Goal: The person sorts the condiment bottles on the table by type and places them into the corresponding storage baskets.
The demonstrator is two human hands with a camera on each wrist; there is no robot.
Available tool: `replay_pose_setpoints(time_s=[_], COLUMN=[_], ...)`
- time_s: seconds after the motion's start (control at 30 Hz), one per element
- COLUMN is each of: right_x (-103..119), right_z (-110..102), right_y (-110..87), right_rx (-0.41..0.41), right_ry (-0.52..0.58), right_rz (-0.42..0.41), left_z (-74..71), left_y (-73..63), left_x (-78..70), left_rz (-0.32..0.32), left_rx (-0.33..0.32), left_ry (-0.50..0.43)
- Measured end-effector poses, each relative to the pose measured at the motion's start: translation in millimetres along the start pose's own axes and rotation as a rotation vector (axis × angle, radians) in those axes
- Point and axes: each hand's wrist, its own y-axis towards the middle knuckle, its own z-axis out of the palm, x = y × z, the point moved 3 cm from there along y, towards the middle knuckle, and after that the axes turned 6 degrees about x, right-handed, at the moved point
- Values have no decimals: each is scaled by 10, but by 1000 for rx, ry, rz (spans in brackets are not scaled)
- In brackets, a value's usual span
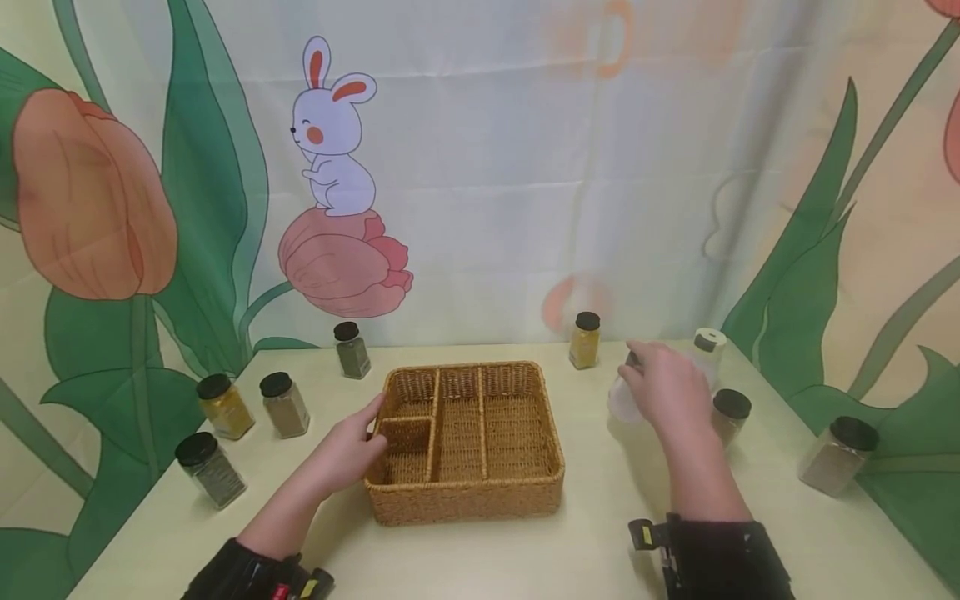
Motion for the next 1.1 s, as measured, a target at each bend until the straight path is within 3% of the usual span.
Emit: replay_pose_setpoints(time_s=[0.47, 1.1], right_x=[93, 342], right_z=[-73, -221], right_y=[42, 227], right_rx=[-8, 64], right_ry=[-41, -64], right_rz=[-54, -80], left_z=[15, 7], left_y=[-8, -7], left_x=[-6, -9], left_rz=[2, -19], left_rx=[4, -1], left_ry=[-17, -24])
